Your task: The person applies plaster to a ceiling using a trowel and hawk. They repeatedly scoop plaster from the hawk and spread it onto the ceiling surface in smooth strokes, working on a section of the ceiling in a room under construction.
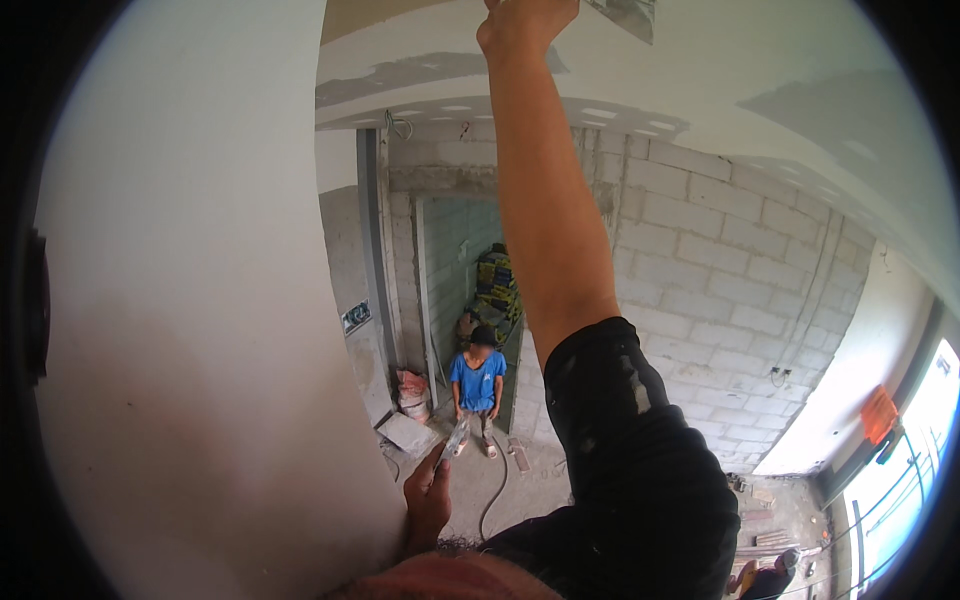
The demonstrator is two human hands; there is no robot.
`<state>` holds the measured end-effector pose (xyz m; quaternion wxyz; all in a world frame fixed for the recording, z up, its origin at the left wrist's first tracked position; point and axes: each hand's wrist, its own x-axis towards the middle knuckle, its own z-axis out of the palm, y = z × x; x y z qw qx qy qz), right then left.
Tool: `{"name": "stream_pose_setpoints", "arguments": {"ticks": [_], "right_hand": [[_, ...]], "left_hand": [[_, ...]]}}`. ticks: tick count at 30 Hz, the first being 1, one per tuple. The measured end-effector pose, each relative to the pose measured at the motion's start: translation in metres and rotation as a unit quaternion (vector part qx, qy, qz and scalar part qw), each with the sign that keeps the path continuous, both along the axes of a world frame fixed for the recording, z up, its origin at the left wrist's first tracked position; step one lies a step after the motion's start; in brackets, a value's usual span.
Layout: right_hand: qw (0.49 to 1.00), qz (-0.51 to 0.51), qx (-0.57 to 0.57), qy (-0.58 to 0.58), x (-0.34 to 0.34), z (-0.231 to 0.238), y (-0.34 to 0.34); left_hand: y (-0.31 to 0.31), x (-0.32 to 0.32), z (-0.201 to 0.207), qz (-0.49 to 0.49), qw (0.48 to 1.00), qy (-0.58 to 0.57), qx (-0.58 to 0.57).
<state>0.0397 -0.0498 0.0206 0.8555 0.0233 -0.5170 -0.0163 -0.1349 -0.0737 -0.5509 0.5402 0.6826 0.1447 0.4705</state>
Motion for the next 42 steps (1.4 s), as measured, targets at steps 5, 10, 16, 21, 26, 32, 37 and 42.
{"name": "stream_pose_setpoints", "arguments": {"ticks": [5, 10, 16, 21, 26, 32, 37, 42], "right_hand": [[1.0, 0.013, 0.007, 0.005, -0.008, -0.003, -0.003], [1.0, 0.028, 0.011, 0.007, -0.016, -0.005, -0.004], [0.999, 0.027, 0.004, 0.019, -0.021, -0.007, -0.003], [1.0, 0.027, 0.006, 0.012, -0.019, -0.006, 0.004], [0.999, 0.044, 0.005, 0.0, -0.018, -0.007, 0.014], [0.999, 0.043, -0.012, 0.009, -0.025, -0.013, 0.022], [0.999, 0.044, -0.022, 0.018, -0.03, -0.018, 0.032], [0.998, 0.051, -0.018, -0.022, -0.029, -0.023, 0.048]], "left_hand": [[0.001, 0.0, -0.004, 0.004, 1.0, 0.007, -0.002], [0.003, 0.001, -0.01, 0.002, 1.0, -0.003, 0.002], [0.005, 0.001, -0.016, 0.002, 1.0, -0.007, 0.005], [0.005, -0.001, -0.016, 0.005, 1.0, -0.01, 0.015], [0.003, -0.005, -0.015, 0.012, 1.0, 0.009, 0.003], [0.002, -0.008, -0.016, 0.009, 1.0, 0.01, -0.008], [0.003, -0.007, -0.018, 0.014, 1.0, 0.005, 0.004], [0.002, -0.01, -0.017, 0.011, 1.0, 0.004, 0.0]]}}
